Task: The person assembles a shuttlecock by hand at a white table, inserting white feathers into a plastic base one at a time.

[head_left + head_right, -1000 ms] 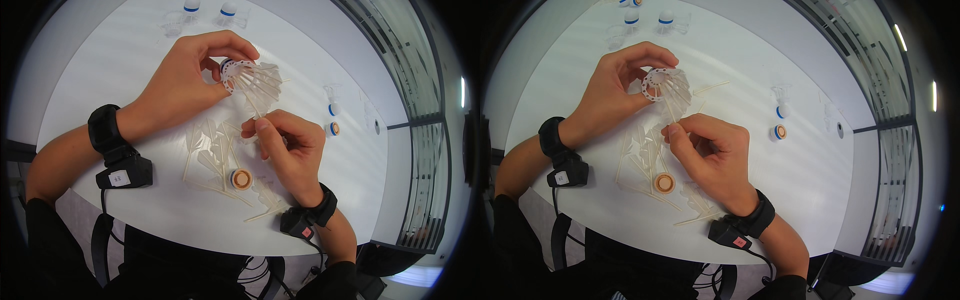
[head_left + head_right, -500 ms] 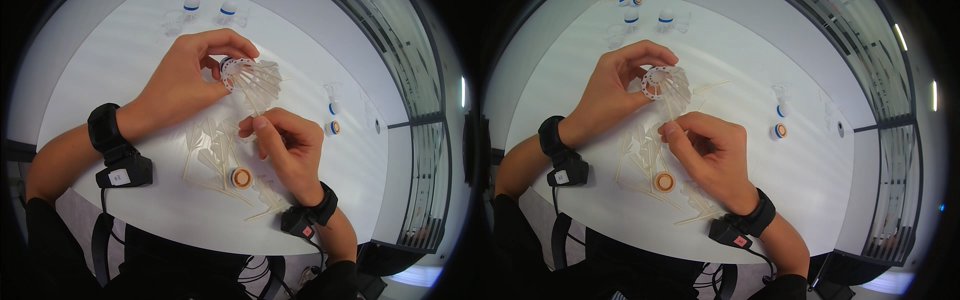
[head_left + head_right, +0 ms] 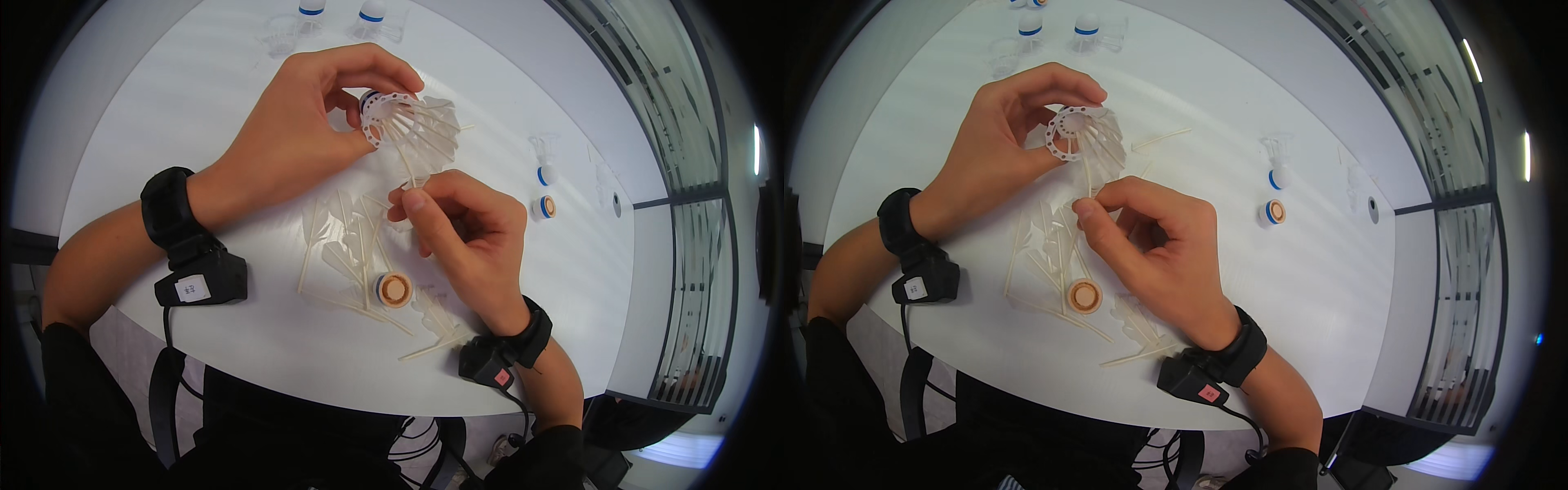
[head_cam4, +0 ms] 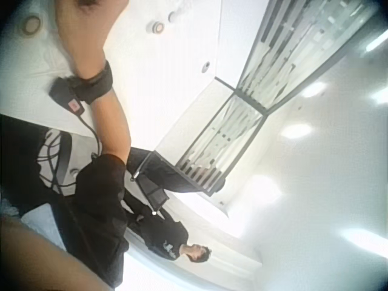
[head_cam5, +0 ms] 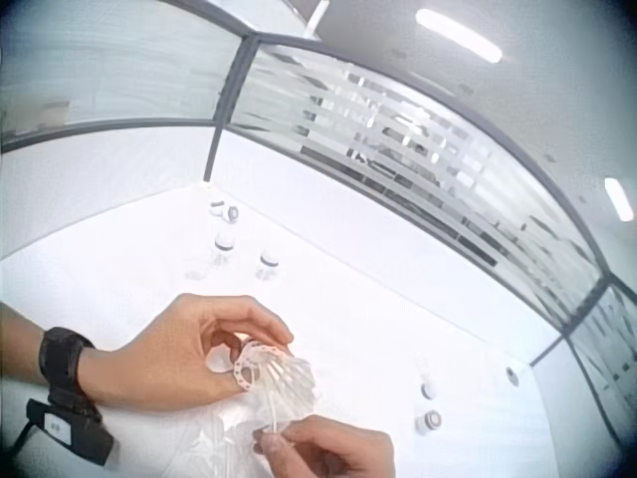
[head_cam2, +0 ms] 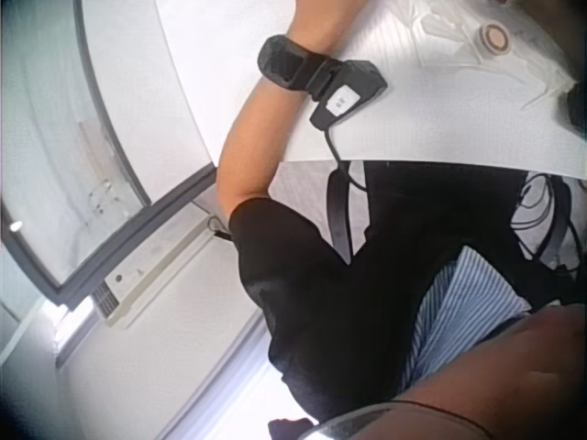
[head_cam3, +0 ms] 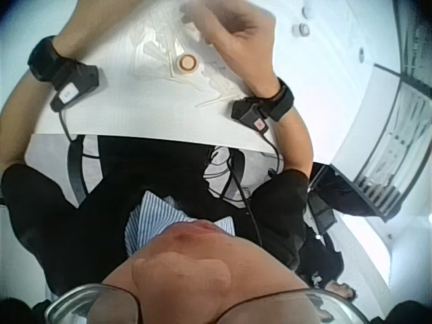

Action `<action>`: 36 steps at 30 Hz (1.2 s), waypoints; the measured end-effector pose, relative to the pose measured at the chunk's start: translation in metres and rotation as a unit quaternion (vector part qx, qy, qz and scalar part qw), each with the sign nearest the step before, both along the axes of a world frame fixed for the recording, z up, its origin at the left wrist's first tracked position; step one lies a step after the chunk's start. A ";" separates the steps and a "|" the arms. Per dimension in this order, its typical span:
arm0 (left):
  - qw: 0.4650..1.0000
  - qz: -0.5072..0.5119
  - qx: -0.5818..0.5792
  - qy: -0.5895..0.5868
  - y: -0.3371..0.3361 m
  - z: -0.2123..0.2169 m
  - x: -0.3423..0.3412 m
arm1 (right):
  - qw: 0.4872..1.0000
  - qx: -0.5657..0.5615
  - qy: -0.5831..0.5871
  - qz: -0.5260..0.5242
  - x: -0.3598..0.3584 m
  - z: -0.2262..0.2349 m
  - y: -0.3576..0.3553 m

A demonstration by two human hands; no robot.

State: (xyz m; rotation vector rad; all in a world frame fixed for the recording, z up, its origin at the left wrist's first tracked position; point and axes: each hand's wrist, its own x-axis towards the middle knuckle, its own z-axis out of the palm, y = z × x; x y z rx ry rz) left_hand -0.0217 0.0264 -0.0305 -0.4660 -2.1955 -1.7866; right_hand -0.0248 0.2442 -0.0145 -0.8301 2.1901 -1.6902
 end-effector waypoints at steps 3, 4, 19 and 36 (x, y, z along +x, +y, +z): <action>1.000 -0.001 0.001 0.003 0.000 -0.001 -0.001 | 1.000 -0.004 0.007 -0.017 0.001 0.000 -0.001; 1.000 -0.002 0.002 0.003 0.000 0.000 -0.001 | 1.000 -0.001 0.009 -0.016 0.000 0.000 -0.001; 1.000 -0.003 0.018 0.007 0.000 0.002 -0.001 | 0.999 -0.039 -0.032 -0.019 0.001 0.001 -0.001; 1.000 -0.006 0.025 0.008 -0.001 0.001 0.000 | 0.999 -0.049 -0.017 -0.007 0.001 -0.001 0.001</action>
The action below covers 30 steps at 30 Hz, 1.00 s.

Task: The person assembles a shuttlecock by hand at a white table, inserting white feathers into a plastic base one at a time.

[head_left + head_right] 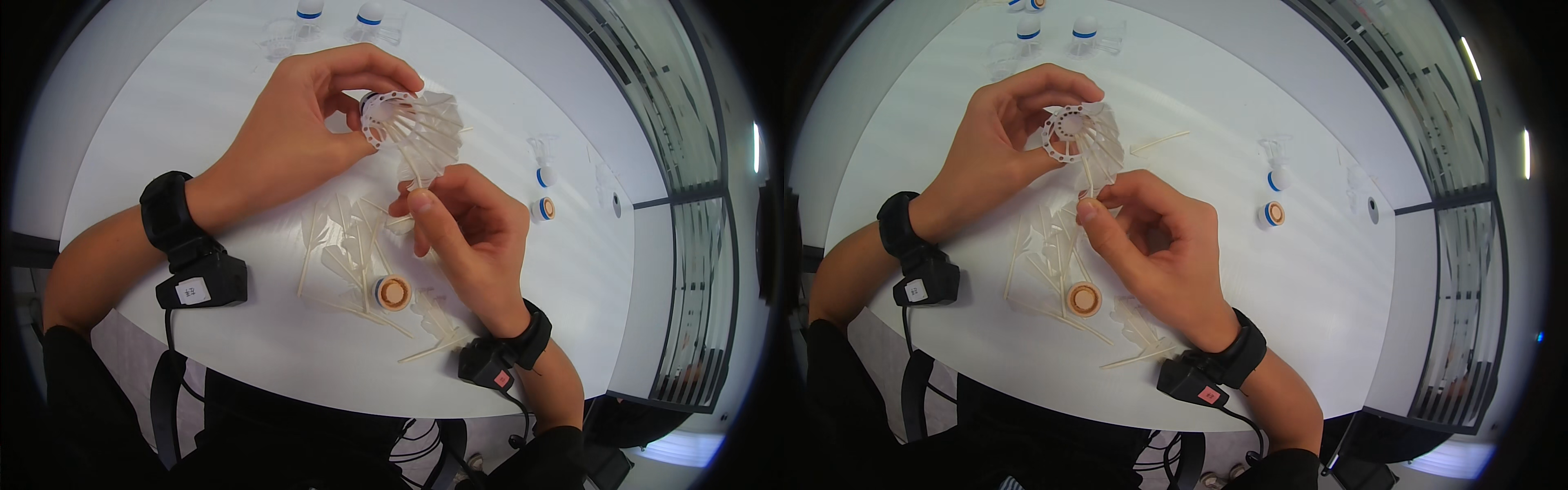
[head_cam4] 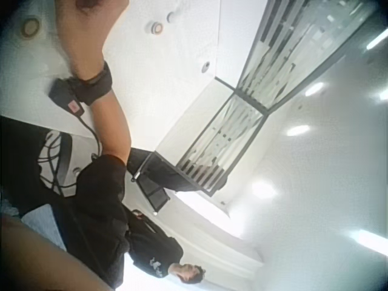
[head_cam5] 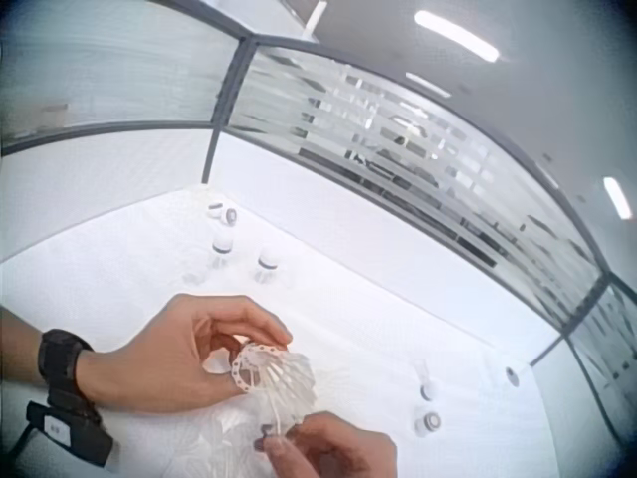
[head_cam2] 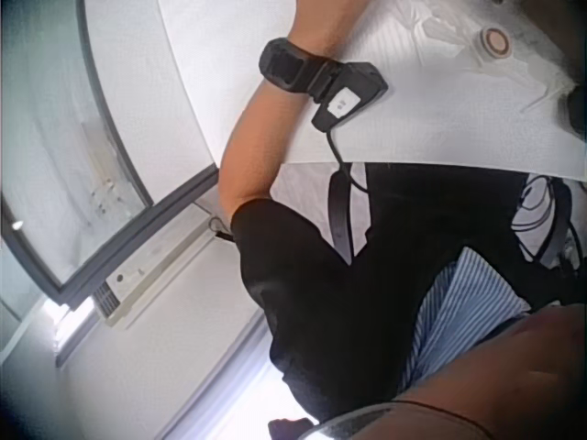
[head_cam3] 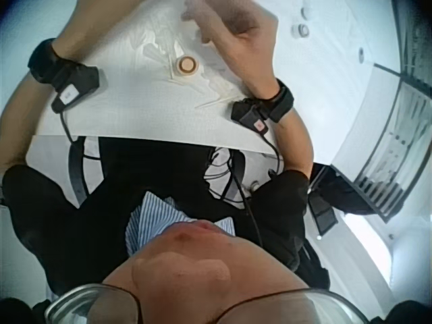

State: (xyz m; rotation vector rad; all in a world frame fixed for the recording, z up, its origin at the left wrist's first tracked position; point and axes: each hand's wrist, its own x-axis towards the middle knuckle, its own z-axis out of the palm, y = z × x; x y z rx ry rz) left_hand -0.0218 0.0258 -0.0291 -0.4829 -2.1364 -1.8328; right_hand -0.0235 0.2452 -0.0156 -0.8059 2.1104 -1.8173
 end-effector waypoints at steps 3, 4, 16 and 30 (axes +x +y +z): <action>1.000 0.011 -0.009 -0.004 0.000 0.001 0.000 | 0.999 -0.015 -0.048 0.005 0.002 0.008 0.000; 1.000 0.011 -0.009 -0.005 0.000 0.000 0.000 | 0.999 -0.015 -0.048 0.004 0.002 0.007 0.000; 0.998 0.027 -0.049 0.024 0.004 0.005 0.003 | 0.998 -0.031 -0.060 -0.004 0.001 0.005 0.000; 0.999 0.027 -0.013 0.013 0.007 0.005 0.002 | 0.993 0.005 -0.104 -0.060 -0.003 0.011 -0.004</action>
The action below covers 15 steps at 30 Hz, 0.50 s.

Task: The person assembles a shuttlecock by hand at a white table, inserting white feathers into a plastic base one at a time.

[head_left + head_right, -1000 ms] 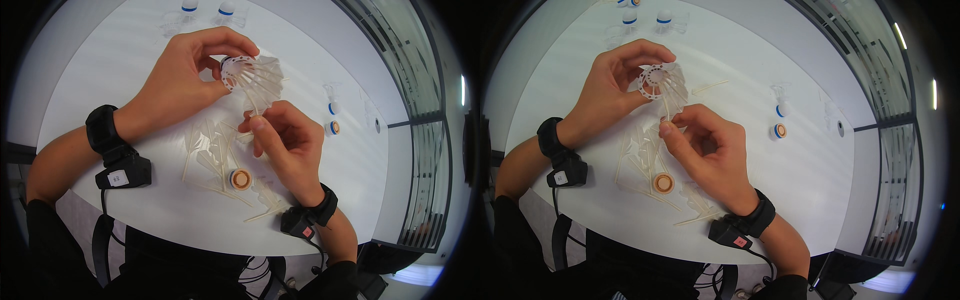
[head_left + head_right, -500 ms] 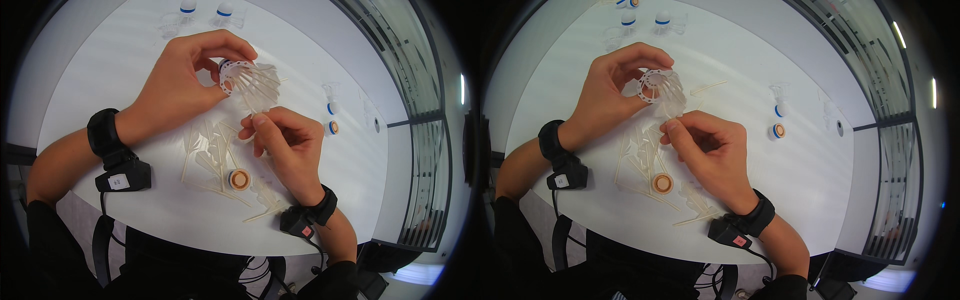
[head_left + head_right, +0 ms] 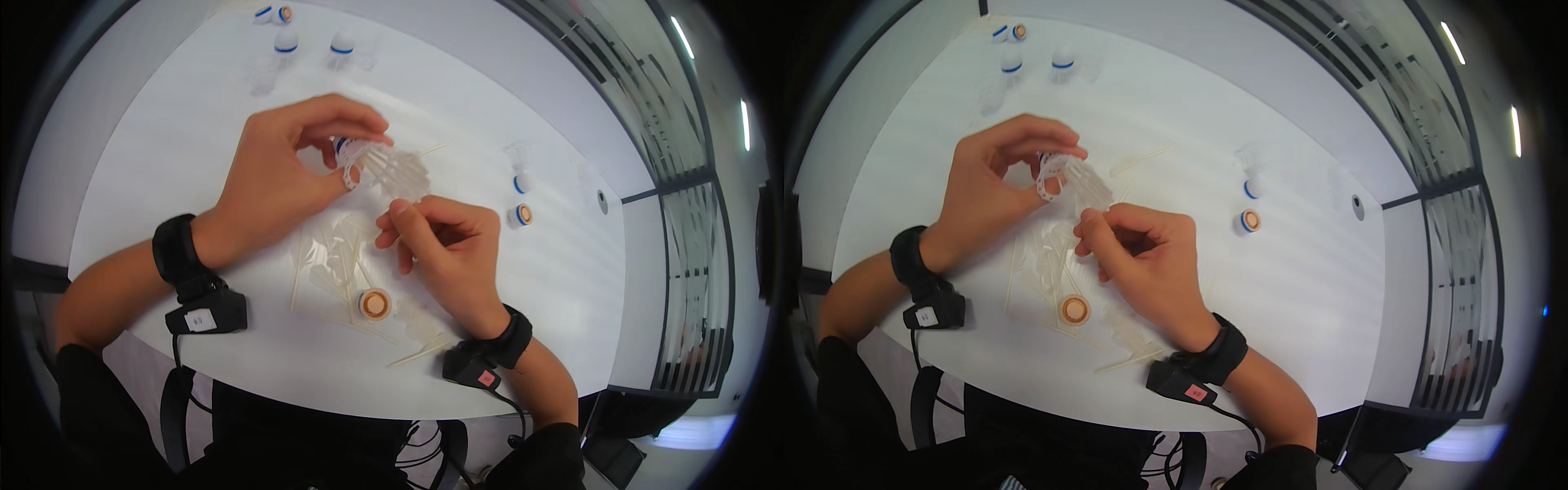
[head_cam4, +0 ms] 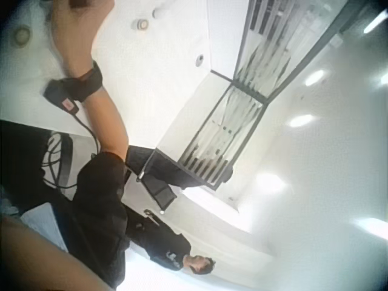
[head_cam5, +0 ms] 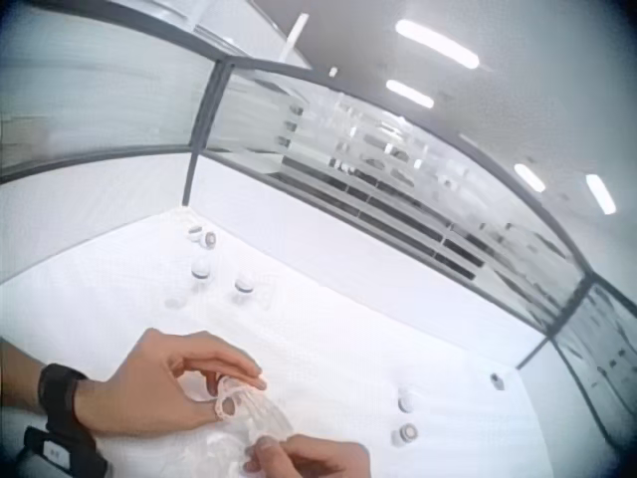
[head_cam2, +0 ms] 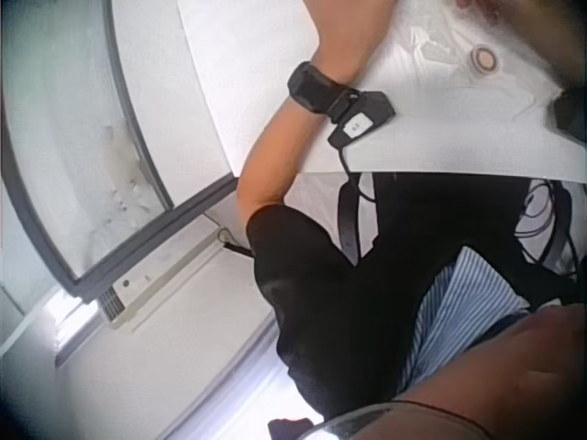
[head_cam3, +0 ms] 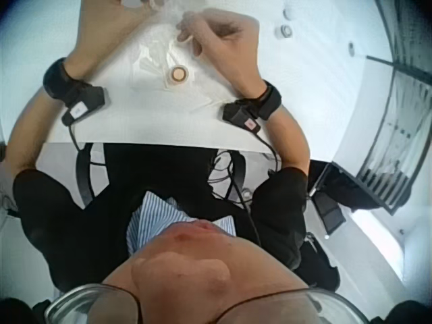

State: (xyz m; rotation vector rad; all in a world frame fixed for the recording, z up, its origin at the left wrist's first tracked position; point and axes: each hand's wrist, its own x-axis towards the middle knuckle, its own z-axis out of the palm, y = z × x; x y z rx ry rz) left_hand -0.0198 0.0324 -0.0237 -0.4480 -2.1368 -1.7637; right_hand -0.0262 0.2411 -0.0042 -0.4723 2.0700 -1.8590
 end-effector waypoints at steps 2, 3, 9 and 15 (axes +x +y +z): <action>0.999 0.006 -0.009 -0.035 -0.002 0.003 0.000 | 0.999 0.014 0.022 0.020 -0.002 -0.002 0.000; 0.999 0.009 -0.018 -0.048 -0.002 0.006 0.001 | 1.000 0.009 0.011 0.025 -0.002 -0.001 0.000; 0.999 0.000 -0.009 -0.053 -0.001 0.002 -0.001 | 0.998 0.011 0.034 0.049 -0.003 -0.005 0.002; 0.996 -0.005 -0.008 -0.092 0.005 0.008 0.005 | 0.999 0.015 0.025 0.041 0.001 -0.002 0.004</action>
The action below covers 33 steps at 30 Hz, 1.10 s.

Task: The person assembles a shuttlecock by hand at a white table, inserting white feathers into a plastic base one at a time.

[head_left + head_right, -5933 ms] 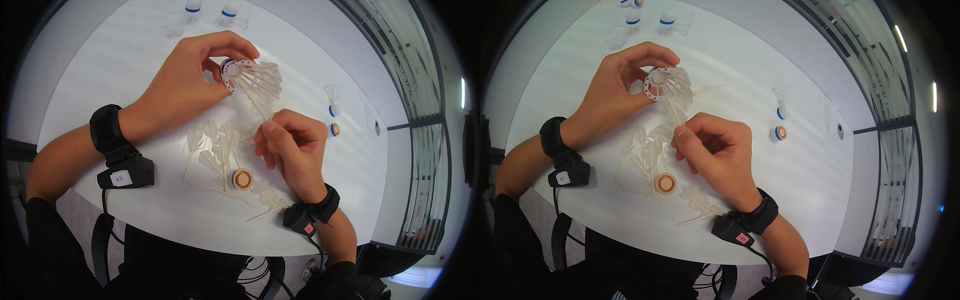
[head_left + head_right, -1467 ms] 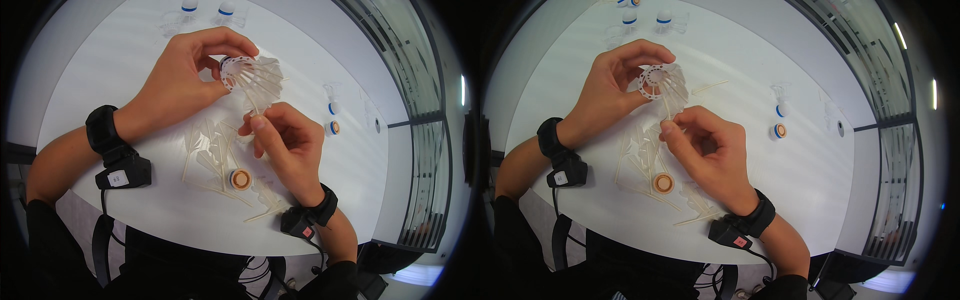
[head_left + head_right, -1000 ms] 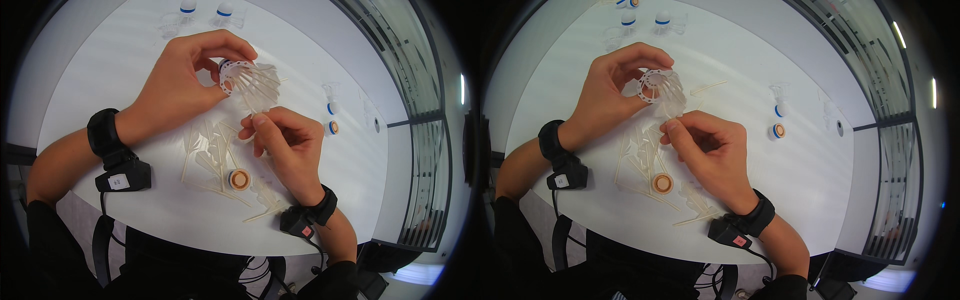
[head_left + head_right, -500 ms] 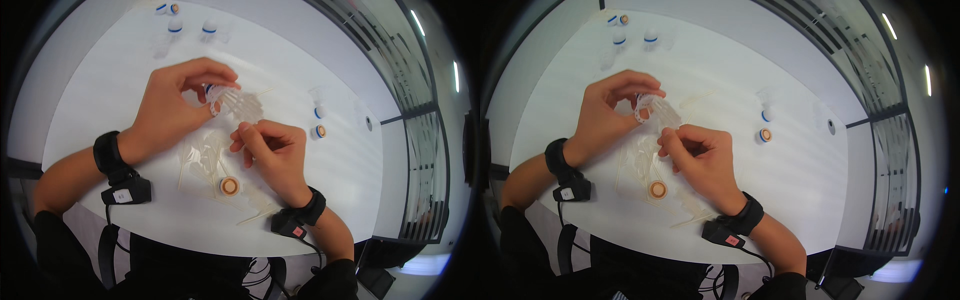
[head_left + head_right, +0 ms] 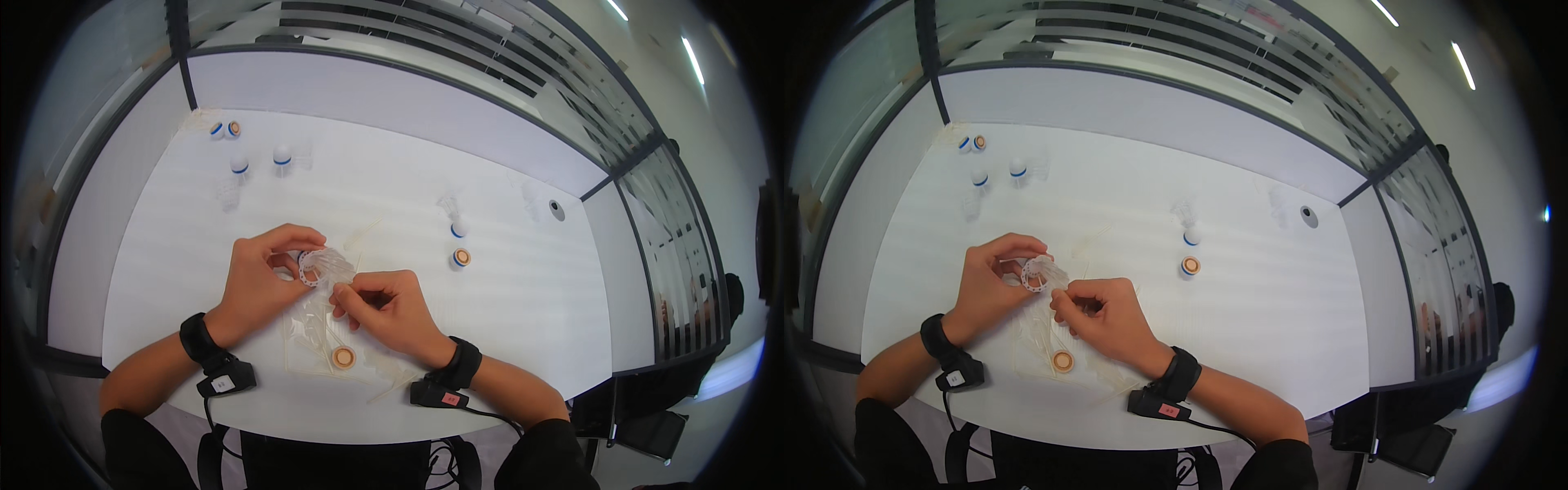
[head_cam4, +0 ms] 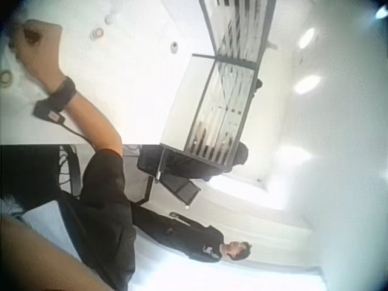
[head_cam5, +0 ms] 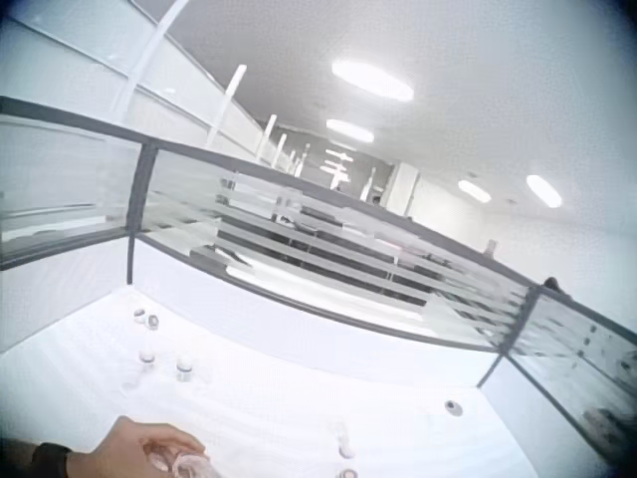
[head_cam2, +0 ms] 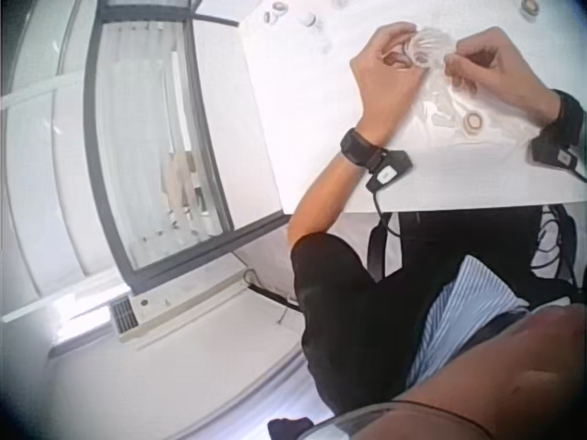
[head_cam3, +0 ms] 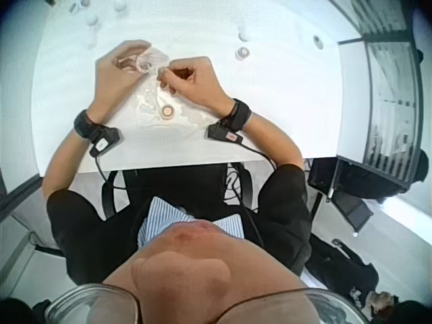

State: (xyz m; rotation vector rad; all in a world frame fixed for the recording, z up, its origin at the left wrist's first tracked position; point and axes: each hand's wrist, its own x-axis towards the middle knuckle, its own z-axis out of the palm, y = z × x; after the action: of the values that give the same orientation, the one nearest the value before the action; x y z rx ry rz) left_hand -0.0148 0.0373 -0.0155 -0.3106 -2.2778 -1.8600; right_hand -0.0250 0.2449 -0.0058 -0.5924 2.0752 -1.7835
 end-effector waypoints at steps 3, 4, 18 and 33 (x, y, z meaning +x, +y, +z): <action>0.999 0.026 0.006 -0.028 -0.001 0.000 0.001 | 1.000 0.011 0.010 -0.006 -0.001 0.006 0.000; 0.999 0.027 0.011 -0.037 -0.001 0.001 0.002 | 0.999 0.031 0.024 0.000 -0.002 0.000 0.006; 0.988 0.063 0.043 -0.131 0.004 0.011 0.004 | 0.907 -0.104 0.088 0.398 0.030 0.030 0.000; 0.989 0.025 0.084 -0.118 -0.005 0.004 0.002 | 0.775 -0.204 -0.200 0.564 0.064 0.028 -0.041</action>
State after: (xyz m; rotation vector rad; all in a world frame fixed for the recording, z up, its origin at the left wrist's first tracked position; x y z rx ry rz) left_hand -0.0129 0.0325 -0.0119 -0.0076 -2.2257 -2.1449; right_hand 0.0391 0.2044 0.0219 -1.1235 0.6668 -1.3531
